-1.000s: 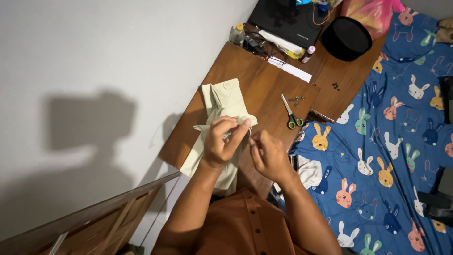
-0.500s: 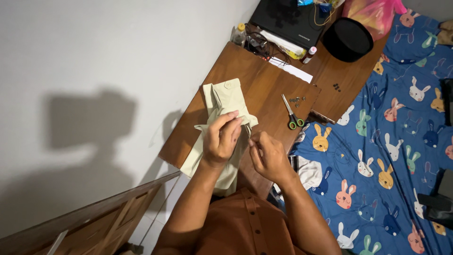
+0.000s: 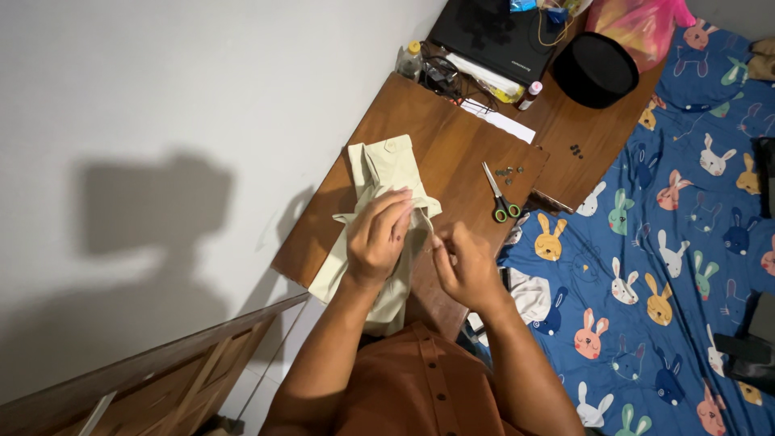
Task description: The person sits at a small wooden table in a bedroom and hand-sews a light-colored button-up shirt using a needle and thread. They repeatedly push the needle through the fabric, pull the thread taut, and work on the shirt's placket area, with scissors and spare buttons resting on the table.
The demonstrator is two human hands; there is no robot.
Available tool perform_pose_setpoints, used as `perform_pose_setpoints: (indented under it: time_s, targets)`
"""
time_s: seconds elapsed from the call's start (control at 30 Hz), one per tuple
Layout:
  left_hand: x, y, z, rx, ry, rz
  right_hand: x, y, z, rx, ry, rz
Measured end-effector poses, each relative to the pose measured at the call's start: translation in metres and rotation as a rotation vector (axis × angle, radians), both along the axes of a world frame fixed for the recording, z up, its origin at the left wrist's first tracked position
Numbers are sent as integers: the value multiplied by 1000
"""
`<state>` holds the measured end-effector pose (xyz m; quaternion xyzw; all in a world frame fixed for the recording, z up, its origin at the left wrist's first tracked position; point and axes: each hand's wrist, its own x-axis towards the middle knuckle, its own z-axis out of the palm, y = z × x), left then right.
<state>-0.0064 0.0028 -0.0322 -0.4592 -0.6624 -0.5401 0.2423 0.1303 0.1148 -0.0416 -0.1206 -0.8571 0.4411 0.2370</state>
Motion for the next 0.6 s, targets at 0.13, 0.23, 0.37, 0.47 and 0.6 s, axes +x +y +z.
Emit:
perform_pose_setpoints:
  time_s: [0.13, 0.23, 0.37, 0.47, 0.6]
  targets:
    - [6, 5, -1, 11, -192, -8, 2, 3, -5, 47, 36, -9]
    - [10, 5, 2, 4, -346, -4, 3, 5, -9, -24, 10, -41]
    - [9, 7, 8, -38, -744, -65, -5, 10, -9, -288, -35, -151]
    - [6, 8, 10, -58, -961, -108, -6, 17, 2, -209, -40, -260]
    - [6, 7, 13, -63, -1034, -131, 1, 13, 20, -176, 11, -271]
